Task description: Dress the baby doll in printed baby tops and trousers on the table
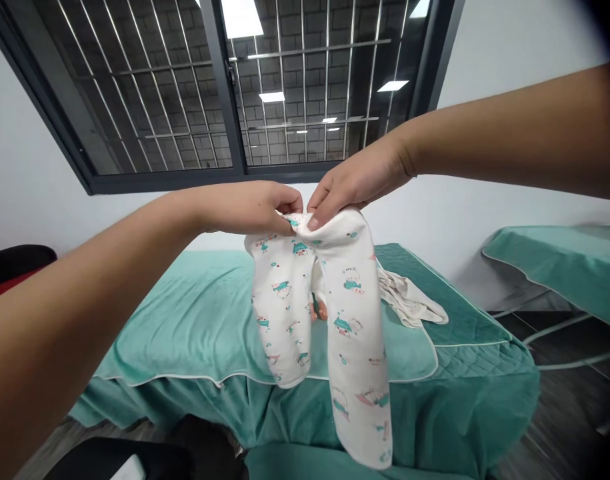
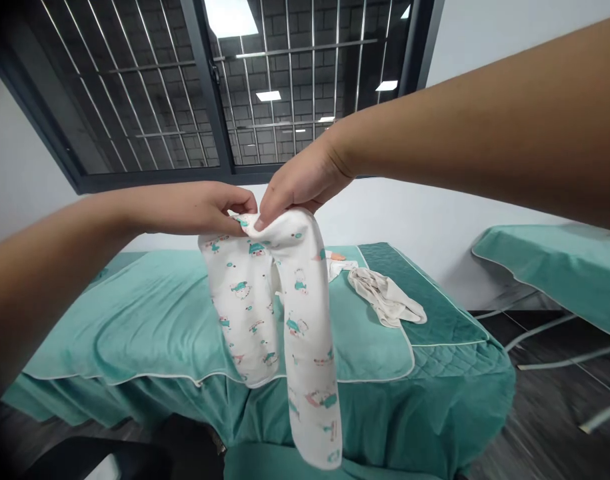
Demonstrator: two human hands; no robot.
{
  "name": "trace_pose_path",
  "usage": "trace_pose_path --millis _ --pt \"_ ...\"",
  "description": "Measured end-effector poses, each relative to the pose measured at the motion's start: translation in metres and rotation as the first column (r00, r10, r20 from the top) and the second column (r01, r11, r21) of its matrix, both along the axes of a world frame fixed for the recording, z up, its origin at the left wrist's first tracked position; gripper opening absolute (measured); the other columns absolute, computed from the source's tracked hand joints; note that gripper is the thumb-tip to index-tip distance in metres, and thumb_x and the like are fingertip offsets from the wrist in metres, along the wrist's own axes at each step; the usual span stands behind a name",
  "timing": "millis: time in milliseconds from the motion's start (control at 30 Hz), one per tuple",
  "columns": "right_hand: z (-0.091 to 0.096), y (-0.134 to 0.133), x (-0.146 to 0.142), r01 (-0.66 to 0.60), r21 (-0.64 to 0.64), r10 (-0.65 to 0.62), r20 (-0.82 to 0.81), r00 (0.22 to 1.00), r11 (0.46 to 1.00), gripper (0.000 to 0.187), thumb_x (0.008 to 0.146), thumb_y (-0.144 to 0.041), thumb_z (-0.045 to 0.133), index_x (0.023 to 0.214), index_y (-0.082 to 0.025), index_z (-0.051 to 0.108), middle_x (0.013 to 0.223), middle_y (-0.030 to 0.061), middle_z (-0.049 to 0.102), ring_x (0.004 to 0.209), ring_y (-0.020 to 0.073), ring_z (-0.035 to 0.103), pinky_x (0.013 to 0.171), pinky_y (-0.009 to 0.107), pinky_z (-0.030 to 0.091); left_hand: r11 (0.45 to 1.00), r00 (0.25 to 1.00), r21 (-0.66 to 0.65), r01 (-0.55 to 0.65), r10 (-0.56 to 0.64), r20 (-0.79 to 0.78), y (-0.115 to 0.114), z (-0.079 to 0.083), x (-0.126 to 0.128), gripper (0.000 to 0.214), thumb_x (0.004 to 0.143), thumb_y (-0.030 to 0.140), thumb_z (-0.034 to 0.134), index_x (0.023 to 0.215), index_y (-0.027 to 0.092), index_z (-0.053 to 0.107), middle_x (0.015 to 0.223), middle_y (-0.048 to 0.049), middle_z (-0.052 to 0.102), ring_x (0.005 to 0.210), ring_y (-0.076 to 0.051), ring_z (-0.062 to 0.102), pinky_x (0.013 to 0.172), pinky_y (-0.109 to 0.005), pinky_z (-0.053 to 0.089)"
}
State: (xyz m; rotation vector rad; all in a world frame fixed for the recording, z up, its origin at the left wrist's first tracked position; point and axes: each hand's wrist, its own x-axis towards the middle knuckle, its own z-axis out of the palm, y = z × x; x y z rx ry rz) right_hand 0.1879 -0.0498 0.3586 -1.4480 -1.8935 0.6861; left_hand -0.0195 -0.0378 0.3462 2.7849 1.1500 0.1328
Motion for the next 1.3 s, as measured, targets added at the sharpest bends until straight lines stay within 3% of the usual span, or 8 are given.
trace_pose_path --millis 200,567,667,800,933,1067,1200,1300 --pt "-0.007 0.011 0.014 -0.047 -0.066 0.062 0.237 0.970 0.997 0.039 0.083 -0.048 0.062 0.074 -0.010 0.068 0.100 -0.0056 0.075 0.105 0.0125 0.067 0.090 0.020 0.050 0.999 0.997 -0.031 0.039 -0.037 0.068 0.008 -0.015 -0.006 0.026 0.071 0.042 0.063 0.086 0.021 0.062 0.081 -0.0024 0.061 0.073 -0.017 0.055 0.064 -0.025 0.038" --pt "-0.016 0.046 0.072 0.209 -0.001 -0.193 0.381 0.904 0.978 0.052 0.090 -0.054 0.050 0.074 -0.010 0.072 0.100 0.0045 0.075 0.102 0.0206 0.070 0.081 0.026 0.055 0.992 0.992 0.073 -0.107 0.111 -0.052 0.028 -0.037 -0.025 0.043 0.076 0.062 0.054 0.072 0.022 0.068 0.069 -0.0059 0.068 0.069 -0.021 0.059 0.068 -0.030 0.039" --pt "-0.007 0.024 0.058 0.260 -0.011 -0.242 0.334 0.911 0.966 0.051 0.093 -0.049 0.047 0.080 -0.007 0.073 0.099 0.0053 0.075 0.104 0.0199 0.068 0.081 0.027 0.054 0.983 0.986 0.137 -0.126 0.109 0.124 0.026 -0.035 -0.022 0.043 0.081 0.060 0.051 0.076 0.019 0.067 0.073 -0.0056 0.066 0.072 -0.020 0.059 0.069 -0.030 0.041" --pt "-0.008 0.004 0.027 -0.083 -0.167 0.109 0.157 0.981 0.982 0.035 0.094 -0.037 0.053 0.091 -0.008 0.073 0.101 0.0049 0.074 0.105 0.0195 0.068 0.088 0.032 0.054 0.980 0.828 0.151 -0.129 0.022 0.561 0.022 -0.048 -0.003 0.040 0.089 0.053 0.047 0.099 0.018 0.064 0.090 -0.0071 0.067 0.084 -0.020 0.060 0.075 -0.032 0.045" --pt "-0.031 0.024 0.013 -0.325 -0.039 0.319 -0.108 0.941 0.945 0.026 0.099 -0.032 0.052 0.100 -0.013 0.070 0.105 0.0053 0.072 0.105 0.0187 0.067 0.097 0.036 0.052 0.997 0.549 0.062 -0.034 -0.034 0.835 0.034 -0.105 0.021 0.050 0.090 0.045 0.052 0.134 0.023 0.044 0.121 -0.0100 0.062 0.105 -0.022 0.060 0.086 -0.034 0.048" --pt "-0.075 0.071 0.007 -0.306 0.030 0.304 -0.233 0.924 0.952 0.024 0.097 -0.039 0.052 0.100 -0.018 0.065 0.117 0.0064 0.069 0.111 0.0213 0.064 0.096 0.037 0.053 0.984 0.462 -0.104 -0.143 0.159 0.872 0.071 -0.195 0.023 0.054 0.080 0.039 0.064 0.128 0.019 0.049 0.125 -0.0110 0.062 0.111 -0.026 0.059 0.096 -0.039 0.046" --pt "-0.132 0.131 0.002 -0.305 -0.145 0.294 -0.092 0.951 0.941 0.019 0.090 -0.039 0.062 0.097 -0.021 0.064 0.119 0.0080 0.068 0.111 0.0236 0.064 0.091 0.037 0.053 0.879 0.346 -0.336 -0.339 0.448 0.824 0.124 -0.282 0.002 0.033 0.084 0.031 0.052 0.114 0.018 0.058 0.116 -0.0103 0.066 0.110 -0.028 0.060 0.099 -0.041 0.045" --pt "-0.181 0.186 0.008 -0.201 -0.221 0.237 0.153 0.959 0.954 0.026 0.087 -0.046 0.062 0.098 -0.023 0.066 0.121 0.0092 0.067 0.111 0.0275 0.063 0.090 0.039 0.052 0.722 0.252 -0.517 -0.460 0.664 0.704 0.157 -0.326 -0.011 0.036 0.080 0.025 0.051 0.114 0.016 0.057 0.118 -0.0157 0.065 0.109 -0.032 0.061 0.094 -0.046 0.048"
